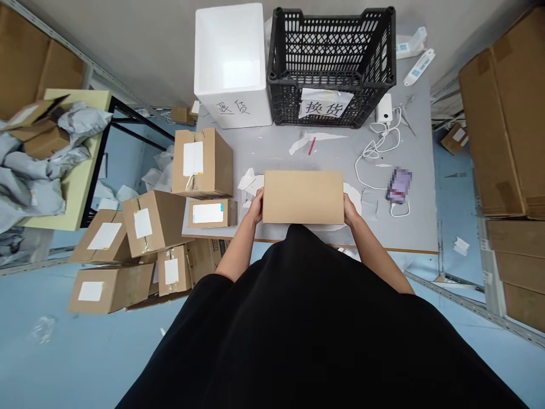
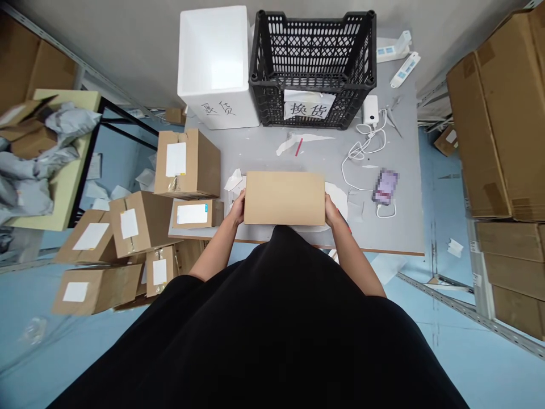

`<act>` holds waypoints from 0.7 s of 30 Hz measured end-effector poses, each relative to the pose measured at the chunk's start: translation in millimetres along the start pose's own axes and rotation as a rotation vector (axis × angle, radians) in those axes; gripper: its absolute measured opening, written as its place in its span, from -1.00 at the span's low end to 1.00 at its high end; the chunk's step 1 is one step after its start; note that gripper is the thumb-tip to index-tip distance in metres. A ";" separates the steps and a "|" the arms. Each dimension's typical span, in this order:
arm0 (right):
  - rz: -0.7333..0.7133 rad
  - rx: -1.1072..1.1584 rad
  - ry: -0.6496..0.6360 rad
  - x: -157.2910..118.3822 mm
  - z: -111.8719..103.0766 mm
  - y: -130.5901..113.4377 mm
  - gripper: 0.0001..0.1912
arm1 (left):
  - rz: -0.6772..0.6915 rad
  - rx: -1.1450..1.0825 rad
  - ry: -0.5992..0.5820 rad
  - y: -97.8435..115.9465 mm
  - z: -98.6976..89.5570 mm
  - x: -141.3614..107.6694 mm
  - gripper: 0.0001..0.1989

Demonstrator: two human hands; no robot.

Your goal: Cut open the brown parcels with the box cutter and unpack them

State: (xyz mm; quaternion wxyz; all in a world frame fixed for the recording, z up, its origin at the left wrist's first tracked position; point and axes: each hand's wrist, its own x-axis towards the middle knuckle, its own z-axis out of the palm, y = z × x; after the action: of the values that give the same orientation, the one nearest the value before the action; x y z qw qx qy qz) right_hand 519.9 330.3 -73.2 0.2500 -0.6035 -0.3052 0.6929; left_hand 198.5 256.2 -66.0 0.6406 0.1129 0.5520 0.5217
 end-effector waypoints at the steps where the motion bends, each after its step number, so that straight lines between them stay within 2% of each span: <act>1: -0.003 0.019 0.018 1.5 -0.4 -1.6 -0.57 | -0.010 0.005 -0.005 1.0 -0.1 0.7 -0.47; 5: -0.047 0.018 -0.023 6.8 -3.0 -9.3 -0.59 | -0.084 0.036 -0.042 4.2 -1.6 4.6 -0.43; 10: -0.011 0.029 -0.086 6.3 0.1 -21.1 -0.50 | -0.161 0.042 -0.088 6.1 1.1 11.0 -0.40; 17: -0.019 0.033 -0.140 1.5 8.4 -33.2 -0.54 | -0.166 0.057 -0.108 9.7 -4.2 3.7 -0.49; 21: -0.111 0.062 -0.104 0.2 5.3 -33.4 -0.59 | -0.141 0.043 -0.081 12.3 -9.7 -3.9 -0.51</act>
State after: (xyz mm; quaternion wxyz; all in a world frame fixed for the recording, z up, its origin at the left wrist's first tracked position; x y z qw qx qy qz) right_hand 513.9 352.7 -48.7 0.2902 -0.5407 -0.3291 0.7177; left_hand 184.4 254.2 -58.4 0.6949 0.1087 0.5435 0.4583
